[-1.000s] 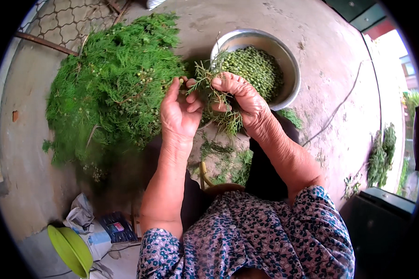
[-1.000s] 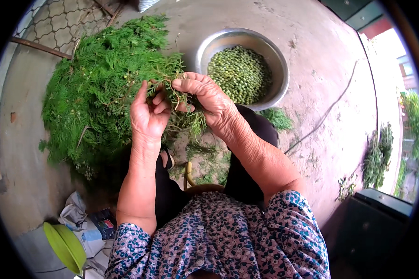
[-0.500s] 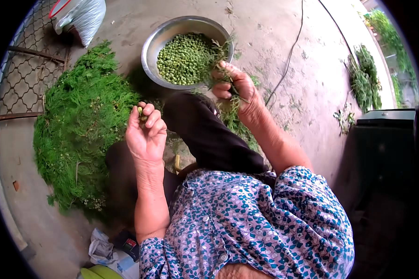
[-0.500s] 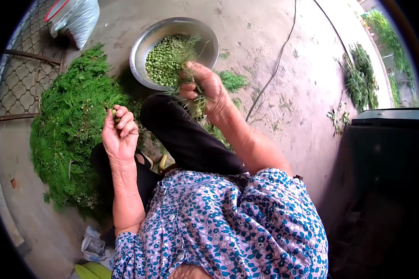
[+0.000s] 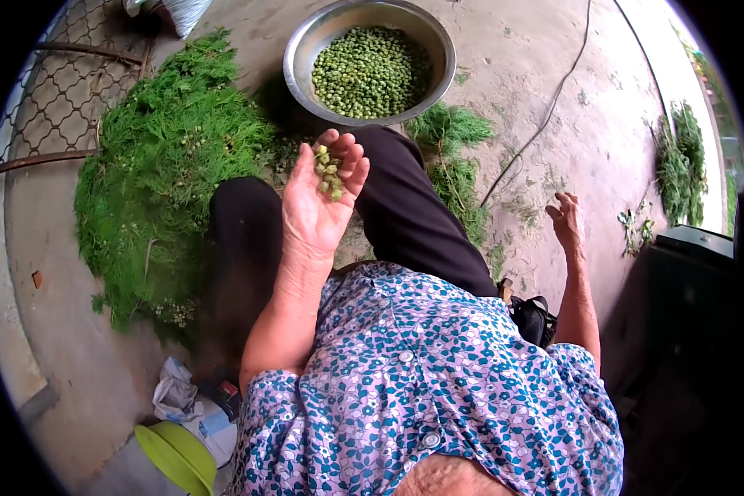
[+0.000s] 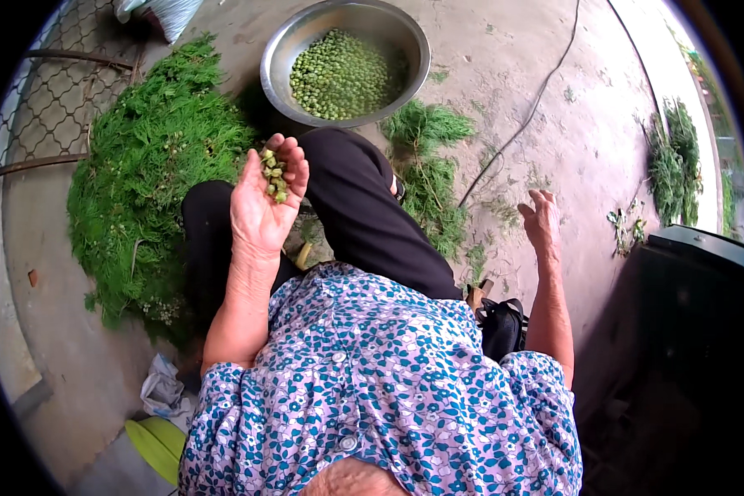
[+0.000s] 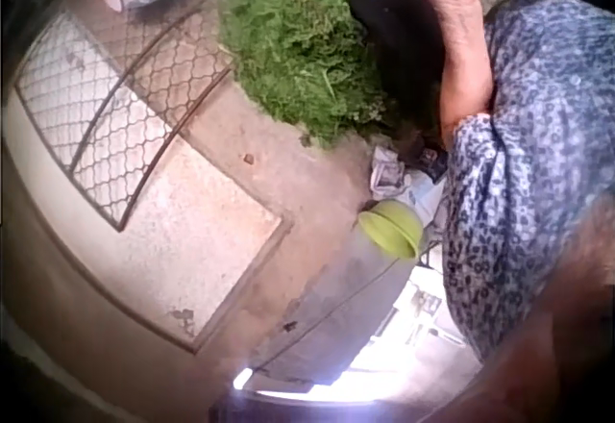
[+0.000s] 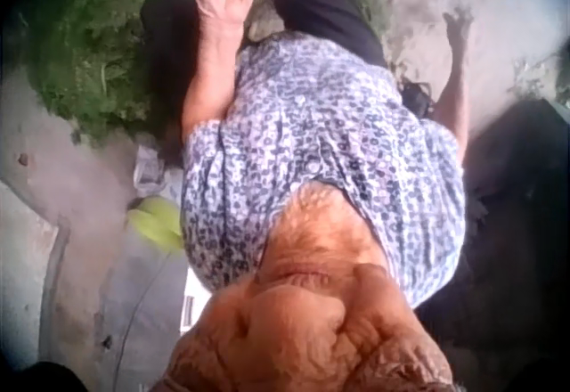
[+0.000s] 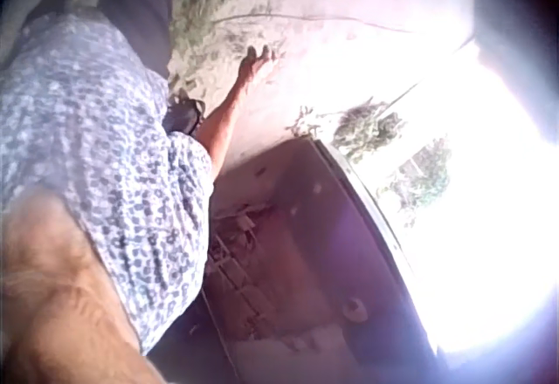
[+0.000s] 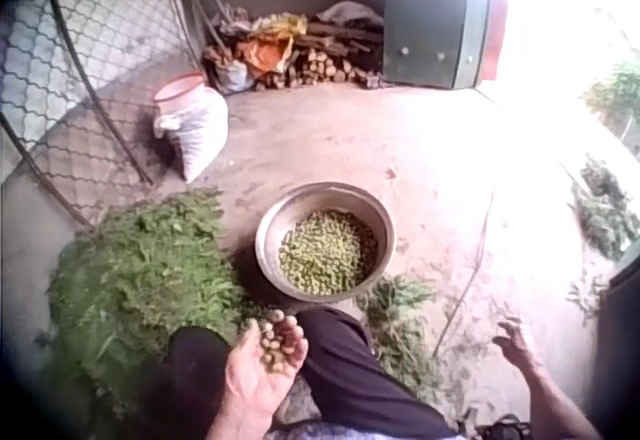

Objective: The person picks small green pods from a pile of leafy branches by hand and places the pods into a metal bowl.

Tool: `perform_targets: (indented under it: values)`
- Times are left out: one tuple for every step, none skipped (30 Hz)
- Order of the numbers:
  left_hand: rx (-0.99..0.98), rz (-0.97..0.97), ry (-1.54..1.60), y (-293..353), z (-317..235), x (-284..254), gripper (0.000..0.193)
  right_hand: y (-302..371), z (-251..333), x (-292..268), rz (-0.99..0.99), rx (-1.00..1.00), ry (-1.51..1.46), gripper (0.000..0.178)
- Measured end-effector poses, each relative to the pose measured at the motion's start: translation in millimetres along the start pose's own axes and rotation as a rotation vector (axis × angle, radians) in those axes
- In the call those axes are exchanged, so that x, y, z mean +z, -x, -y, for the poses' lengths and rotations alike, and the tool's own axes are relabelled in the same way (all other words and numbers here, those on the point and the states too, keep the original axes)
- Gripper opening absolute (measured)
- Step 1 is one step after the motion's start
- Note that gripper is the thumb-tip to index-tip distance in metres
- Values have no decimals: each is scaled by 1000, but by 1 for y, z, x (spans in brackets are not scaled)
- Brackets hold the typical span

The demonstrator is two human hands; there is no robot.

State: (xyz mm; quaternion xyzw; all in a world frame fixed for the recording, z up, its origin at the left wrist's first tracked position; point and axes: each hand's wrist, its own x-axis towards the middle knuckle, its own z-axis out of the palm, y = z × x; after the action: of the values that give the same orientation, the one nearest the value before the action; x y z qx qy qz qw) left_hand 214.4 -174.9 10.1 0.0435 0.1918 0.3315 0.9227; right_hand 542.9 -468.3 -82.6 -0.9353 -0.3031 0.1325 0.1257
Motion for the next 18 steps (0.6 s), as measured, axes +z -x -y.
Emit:
perform_targets:
  values:
    - [11,-38,-48,2,2,3,33,2,22,-7,-34,37,-127,35]
    - [-6,-3,-29,2,4,0,34,5,52,-16,-104,-18,-279,30]
    - [-3,-7,-31,4,6,0,34,10,88,-23,-171,-71,-433,25]
    - [2,-14,-59,9,7,-1,34,18,129,-27,-191,-184,-562,22]
    - [0,-15,-81,12,8,-2,34,27,168,-32,-218,-294,-684,19]
    - [-17,23,-62,15,9,-6,39,35,205,-33,-253,-468,-731,21]
    - [-14,21,-63,19,10,-6,39,43,232,-29,-219,-589,-766,22]
    - [-18,-60,-131,25,11,-5,38,51,260,-28,-184,-681,-772,24]
    - [-26,-139,-197,29,13,-5,37,58,282,-26,-151,-770,-773,26]
    - [-42,-131,-222,31,14,-8,37,62,296,-17,-131,-836,-788,28]
    - [-56,-232,-276,34,16,-6,37,63,307,-8,-112,-901,-801,29]
    - [-97,-95,-180,38,9,-25,38,68,318,-3,-102,-943,-755,29]
    - [-136,43,-84,41,2,-45,39,72,328,1,-91,-986,-708,28]
    - [-127,35,-79,45,2,-45,39,75,333,9,-94,-1021,-670,27]
    - [-61,-145,-202,49,6,-39,39,75,332,17,-82,-1027,-668,27]
    - [4,-326,-323,52,8,-34,39,74,331,26,-67,-1024,-690,28]
    - [10,-332,-314,56,7,-31,39,73,331,34,-52,-1020,-712,28]
    - [26,-323,-329,60,7,-29,40,72,334,40,-113,-1030,-774,21]
